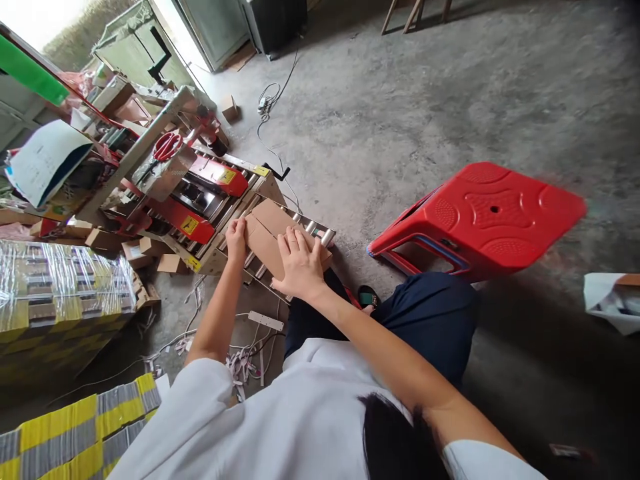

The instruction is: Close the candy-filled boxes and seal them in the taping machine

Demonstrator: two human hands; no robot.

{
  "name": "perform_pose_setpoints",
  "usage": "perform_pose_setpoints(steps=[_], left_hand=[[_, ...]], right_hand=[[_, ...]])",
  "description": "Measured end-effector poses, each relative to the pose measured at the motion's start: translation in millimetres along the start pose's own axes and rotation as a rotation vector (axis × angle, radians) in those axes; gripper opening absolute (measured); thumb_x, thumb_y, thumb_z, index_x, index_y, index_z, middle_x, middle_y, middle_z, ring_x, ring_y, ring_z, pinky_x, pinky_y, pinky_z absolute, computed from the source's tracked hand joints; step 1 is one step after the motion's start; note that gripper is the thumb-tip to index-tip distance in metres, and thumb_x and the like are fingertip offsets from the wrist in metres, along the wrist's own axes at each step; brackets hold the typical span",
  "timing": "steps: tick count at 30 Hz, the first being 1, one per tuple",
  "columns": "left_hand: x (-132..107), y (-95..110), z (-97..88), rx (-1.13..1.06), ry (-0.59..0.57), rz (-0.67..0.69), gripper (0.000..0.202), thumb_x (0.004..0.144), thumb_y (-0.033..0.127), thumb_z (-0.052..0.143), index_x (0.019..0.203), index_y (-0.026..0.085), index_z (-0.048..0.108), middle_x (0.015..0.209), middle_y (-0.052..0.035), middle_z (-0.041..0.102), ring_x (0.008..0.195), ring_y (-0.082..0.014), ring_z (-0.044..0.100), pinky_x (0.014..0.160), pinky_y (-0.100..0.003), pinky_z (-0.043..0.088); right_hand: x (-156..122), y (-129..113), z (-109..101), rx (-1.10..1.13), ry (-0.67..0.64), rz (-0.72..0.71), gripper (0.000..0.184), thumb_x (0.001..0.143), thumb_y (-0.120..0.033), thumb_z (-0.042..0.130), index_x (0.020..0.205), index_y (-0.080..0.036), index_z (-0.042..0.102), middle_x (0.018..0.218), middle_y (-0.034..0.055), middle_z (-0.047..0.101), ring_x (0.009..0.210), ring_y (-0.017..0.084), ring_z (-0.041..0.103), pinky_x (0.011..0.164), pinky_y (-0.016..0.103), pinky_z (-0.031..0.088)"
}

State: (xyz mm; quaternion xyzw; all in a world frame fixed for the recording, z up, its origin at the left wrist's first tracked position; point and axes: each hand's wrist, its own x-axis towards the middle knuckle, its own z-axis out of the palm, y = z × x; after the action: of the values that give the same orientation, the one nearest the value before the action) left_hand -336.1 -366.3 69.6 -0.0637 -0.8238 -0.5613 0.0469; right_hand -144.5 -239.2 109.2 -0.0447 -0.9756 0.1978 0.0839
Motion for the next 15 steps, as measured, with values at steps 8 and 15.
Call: perform_pose_setpoints(steps=[8,15], left_hand=[[-58,56,13.5,0.487,-0.284,0.553,0.051,0.097,0.047,0.044,0.141,0.022,0.047,0.153,-0.014,0.044,0.147,-0.0276,0.033,0.122,-0.05,0.02],[-96,61,16.8,0.844,-0.721,0.725,0.137,0.056,0.091,0.064,0.159,0.011,0.024,0.166,-0.0264,0.007,0.153,-0.0496,0.0,0.121,-0.066,0.001]], right_hand=[[13,5,2,0.144,0.035,-0.067,0.096,0.071,-0.047,0.077,0.15,-0.006,0.041,0.16,0.0269,0.029,0.148,0.042,0.025,0.117,0.071,0.011],[-46,119,-34,0.902,0.238,0.137,0.043,0.088,-0.045,0.063,0.122,-0.019,0.069,0.125,0.0107,0.07,0.117,0.025,0.066,0.103,0.043,0.053]])
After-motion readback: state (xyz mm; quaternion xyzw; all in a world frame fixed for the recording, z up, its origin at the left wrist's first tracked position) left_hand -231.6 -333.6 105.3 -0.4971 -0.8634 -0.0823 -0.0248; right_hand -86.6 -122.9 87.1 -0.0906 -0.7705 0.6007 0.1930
